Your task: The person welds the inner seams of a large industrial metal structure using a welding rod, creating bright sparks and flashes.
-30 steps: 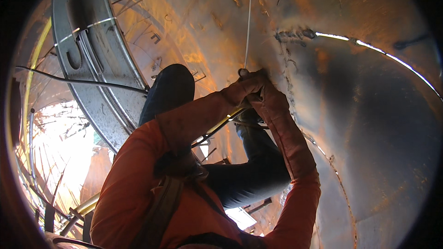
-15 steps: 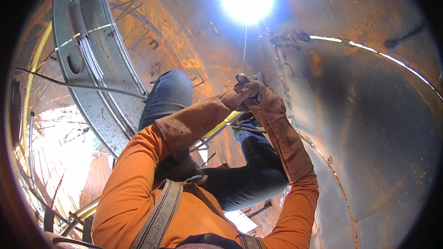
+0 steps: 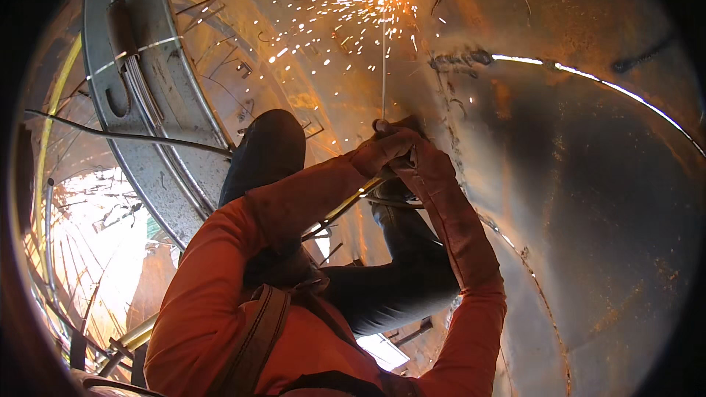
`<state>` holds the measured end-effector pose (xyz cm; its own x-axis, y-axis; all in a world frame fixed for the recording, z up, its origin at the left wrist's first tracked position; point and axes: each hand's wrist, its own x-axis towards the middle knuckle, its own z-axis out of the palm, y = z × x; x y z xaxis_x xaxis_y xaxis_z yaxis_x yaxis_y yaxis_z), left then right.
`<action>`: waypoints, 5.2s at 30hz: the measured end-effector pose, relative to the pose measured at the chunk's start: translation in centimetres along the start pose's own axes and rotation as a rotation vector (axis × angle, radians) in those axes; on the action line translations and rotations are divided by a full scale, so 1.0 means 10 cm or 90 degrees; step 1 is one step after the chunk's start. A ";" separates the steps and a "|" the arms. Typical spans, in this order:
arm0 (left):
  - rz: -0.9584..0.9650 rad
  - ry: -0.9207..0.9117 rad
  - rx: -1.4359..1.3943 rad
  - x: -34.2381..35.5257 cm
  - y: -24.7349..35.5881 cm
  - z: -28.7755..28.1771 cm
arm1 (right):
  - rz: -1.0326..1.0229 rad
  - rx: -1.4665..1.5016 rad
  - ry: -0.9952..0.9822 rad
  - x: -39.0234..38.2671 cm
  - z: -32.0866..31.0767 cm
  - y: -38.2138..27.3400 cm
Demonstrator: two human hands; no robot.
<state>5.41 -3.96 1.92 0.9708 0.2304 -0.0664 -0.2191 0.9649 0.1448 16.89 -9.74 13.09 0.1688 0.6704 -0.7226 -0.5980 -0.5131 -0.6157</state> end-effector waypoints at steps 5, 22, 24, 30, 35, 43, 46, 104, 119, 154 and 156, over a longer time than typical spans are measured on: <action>-0.024 0.086 0.022 -0.10 0.12 0.19 | -0.014 -0.042 0.017 0.07 0.08 0.01; 0.482 -0.092 0.855 0.15 -0.02 -0.40 | 0.001 0.022 0.073 0.14 -0.06 0.02; 0.478 -0.069 0.855 0.09 0.00 -0.32 | -0.001 0.021 0.032 0.20 -0.13 0.06; 0.453 -0.055 0.941 0.08 0.07 -0.17 | -0.286 -0.576 0.009 0.02 -0.01 0.13; 0.000 0.040 -0.013 0.02 0.01 0.03 | -0.052 -0.023 0.004 0.05 0.18 -0.01; 0.226 -0.032 0.299 0.14 -0.14 -0.23 | -0.045 0.023 -0.033 0.13 -0.01 0.03; 0.285 -0.029 0.572 0.32 -0.24 -0.53 | -0.029 -0.019 -0.013 0.16 -0.03 0.03; 0.054 0.015 0.266 -0.04 0.20 0.01 | -0.092 -0.188 0.081 0.15 -0.02 0.03; 0.053 0.057 0.077 -0.10 0.18 0.19 | 0.011 -0.009 0.065 0.20 0.08 -0.01; 0.285 -0.049 0.535 -0.07 0.18 0.05 | -0.019 0.097 0.067 0.17 0.19 -0.02; 0.195 0.007 0.357 -0.03 0.12 0.05 | -0.051 0.069 0.017 0.19 0.19 -0.02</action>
<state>4.87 -2.92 2.57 0.8705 0.4895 0.0505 -0.3996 0.6431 0.6532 15.83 -7.37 12.44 0.2395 0.6909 -0.6821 -0.6624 -0.3974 -0.6351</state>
